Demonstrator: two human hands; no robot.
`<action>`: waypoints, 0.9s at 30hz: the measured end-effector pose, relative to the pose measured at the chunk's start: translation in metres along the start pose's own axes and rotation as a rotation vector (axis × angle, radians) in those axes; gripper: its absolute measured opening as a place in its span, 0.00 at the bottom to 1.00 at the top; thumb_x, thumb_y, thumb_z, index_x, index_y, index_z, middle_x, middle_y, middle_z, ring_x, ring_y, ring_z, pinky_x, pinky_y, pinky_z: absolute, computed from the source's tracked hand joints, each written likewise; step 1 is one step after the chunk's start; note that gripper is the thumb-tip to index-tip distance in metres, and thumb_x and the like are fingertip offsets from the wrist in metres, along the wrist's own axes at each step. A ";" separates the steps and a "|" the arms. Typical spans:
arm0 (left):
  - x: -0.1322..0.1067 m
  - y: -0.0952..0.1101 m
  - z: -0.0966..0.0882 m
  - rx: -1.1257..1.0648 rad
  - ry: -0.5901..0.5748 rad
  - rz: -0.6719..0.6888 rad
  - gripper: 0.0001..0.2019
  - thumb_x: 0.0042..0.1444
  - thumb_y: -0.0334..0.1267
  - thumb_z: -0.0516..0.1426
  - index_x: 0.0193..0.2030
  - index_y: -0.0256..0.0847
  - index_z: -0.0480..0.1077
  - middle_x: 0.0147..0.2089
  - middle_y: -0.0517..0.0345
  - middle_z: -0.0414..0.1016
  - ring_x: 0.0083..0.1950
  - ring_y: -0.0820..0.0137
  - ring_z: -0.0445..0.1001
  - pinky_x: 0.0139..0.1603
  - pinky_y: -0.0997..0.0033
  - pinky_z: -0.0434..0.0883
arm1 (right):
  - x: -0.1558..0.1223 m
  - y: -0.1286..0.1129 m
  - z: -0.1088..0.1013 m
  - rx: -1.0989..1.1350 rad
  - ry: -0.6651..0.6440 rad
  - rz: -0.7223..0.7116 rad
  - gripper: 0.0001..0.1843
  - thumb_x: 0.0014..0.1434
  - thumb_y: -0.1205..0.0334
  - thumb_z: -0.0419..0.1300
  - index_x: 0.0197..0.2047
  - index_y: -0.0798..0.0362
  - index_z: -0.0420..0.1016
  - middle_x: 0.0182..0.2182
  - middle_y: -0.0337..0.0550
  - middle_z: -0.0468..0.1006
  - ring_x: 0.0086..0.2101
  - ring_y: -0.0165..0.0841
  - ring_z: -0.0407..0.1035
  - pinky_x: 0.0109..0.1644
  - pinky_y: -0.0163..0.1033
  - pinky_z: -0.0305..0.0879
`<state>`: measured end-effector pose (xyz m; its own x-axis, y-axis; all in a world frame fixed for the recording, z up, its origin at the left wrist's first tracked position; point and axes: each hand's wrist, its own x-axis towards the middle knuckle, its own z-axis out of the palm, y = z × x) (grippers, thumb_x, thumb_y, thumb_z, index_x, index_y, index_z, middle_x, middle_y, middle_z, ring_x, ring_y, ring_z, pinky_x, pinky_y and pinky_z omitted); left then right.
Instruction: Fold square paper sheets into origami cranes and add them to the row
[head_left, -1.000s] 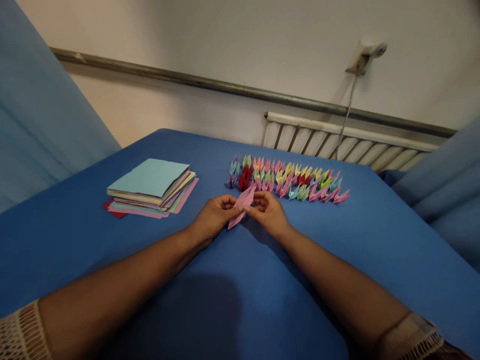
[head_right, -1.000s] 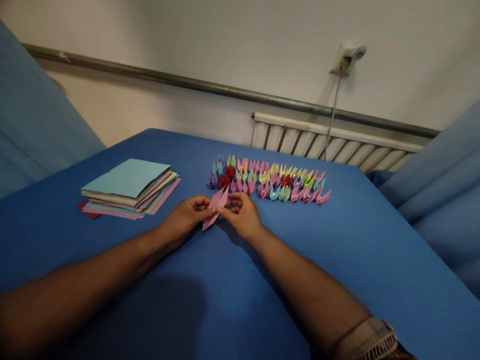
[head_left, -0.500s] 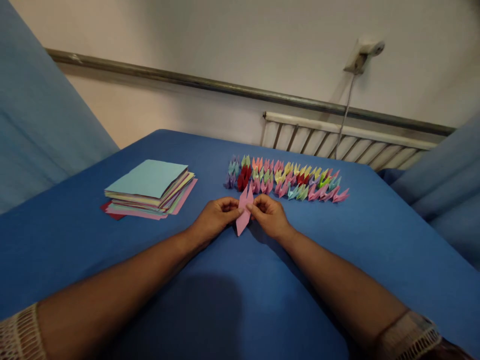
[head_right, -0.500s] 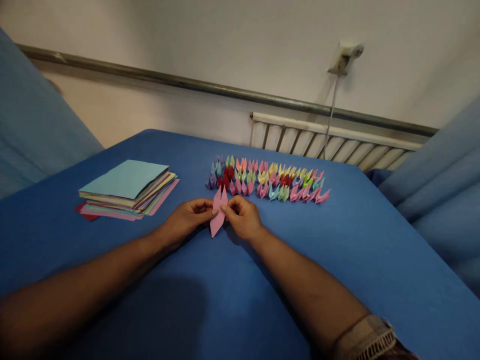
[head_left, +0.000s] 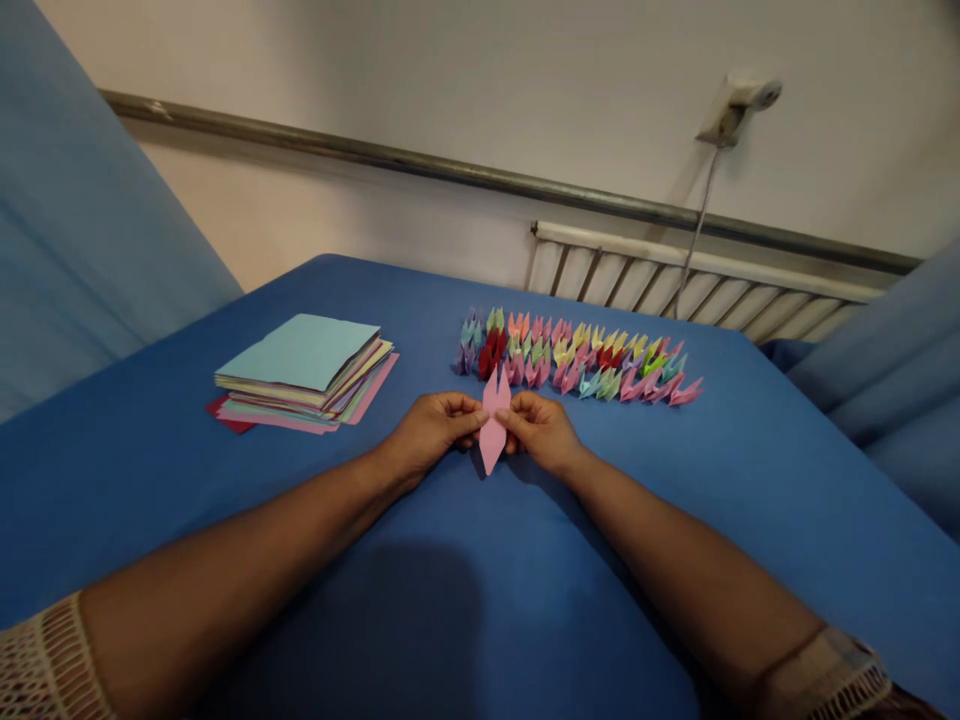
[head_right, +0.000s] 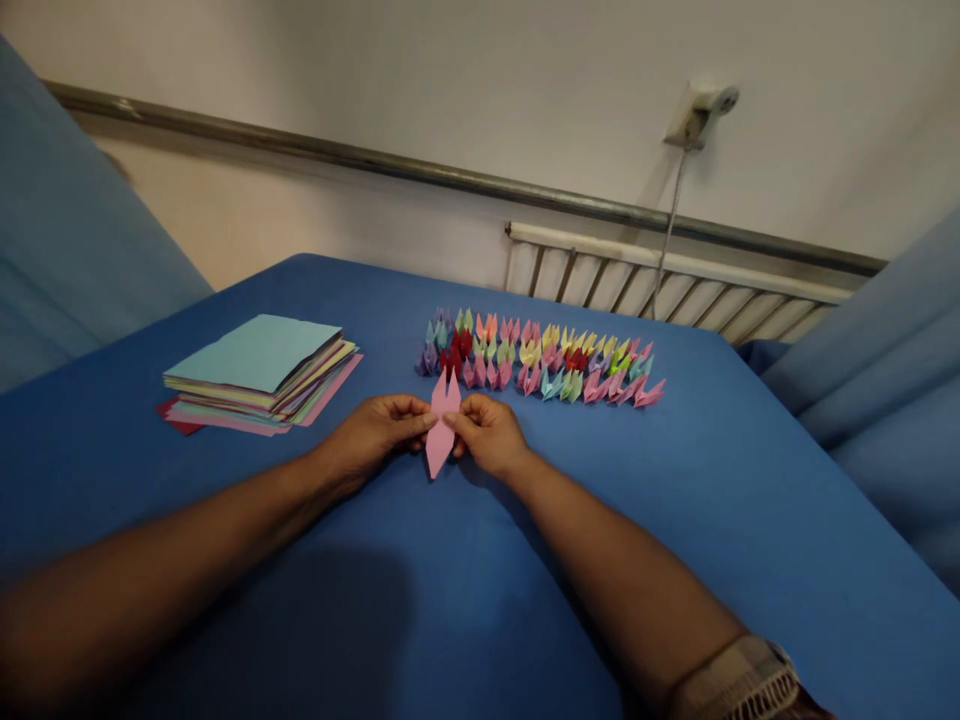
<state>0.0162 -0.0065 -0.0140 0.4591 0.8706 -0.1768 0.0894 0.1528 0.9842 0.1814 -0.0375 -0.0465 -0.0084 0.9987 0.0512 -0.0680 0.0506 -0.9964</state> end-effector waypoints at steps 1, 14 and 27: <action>0.001 0.000 0.000 0.014 0.004 0.006 0.12 0.45 0.42 0.64 0.27 0.35 0.71 0.24 0.61 0.69 0.25 0.76 0.65 0.30 0.73 0.62 | 0.000 0.000 0.000 -0.015 0.009 0.003 0.20 0.46 0.45 0.66 0.25 0.51 0.65 0.13 0.30 0.69 0.14 0.25 0.62 0.18 0.31 0.56; 0.006 -0.003 -0.003 0.002 0.038 0.012 0.13 0.43 0.40 0.66 0.31 0.36 0.69 0.25 0.64 0.69 0.25 0.78 0.65 0.29 0.74 0.63 | 0.005 0.007 -0.004 0.030 -0.017 -0.026 0.18 0.47 0.49 0.67 0.27 0.51 0.65 0.15 0.30 0.70 0.15 0.25 0.64 0.20 0.31 0.58; 0.005 -0.002 0.001 0.019 0.102 0.119 0.13 0.43 0.42 0.66 0.28 0.36 0.70 0.26 0.63 0.70 0.28 0.76 0.66 0.32 0.74 0.64 | 0.000 0.005 -0.006 -0.027 -0.123 -0.075 0.17 0.51 0.50 0.66 0.27 0.52 0.65 0.18 0.30 0.69 0.18 0.24 0.64 0.23 0.32 0.60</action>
<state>0.0192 -0.0030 -0.0164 0.3751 0.9253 -0.0564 0.0573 0.0375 0.9976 0.1874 -0.0367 -0.0521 -0.1265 0.9832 0.1315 -0.0465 0.1265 -0.9909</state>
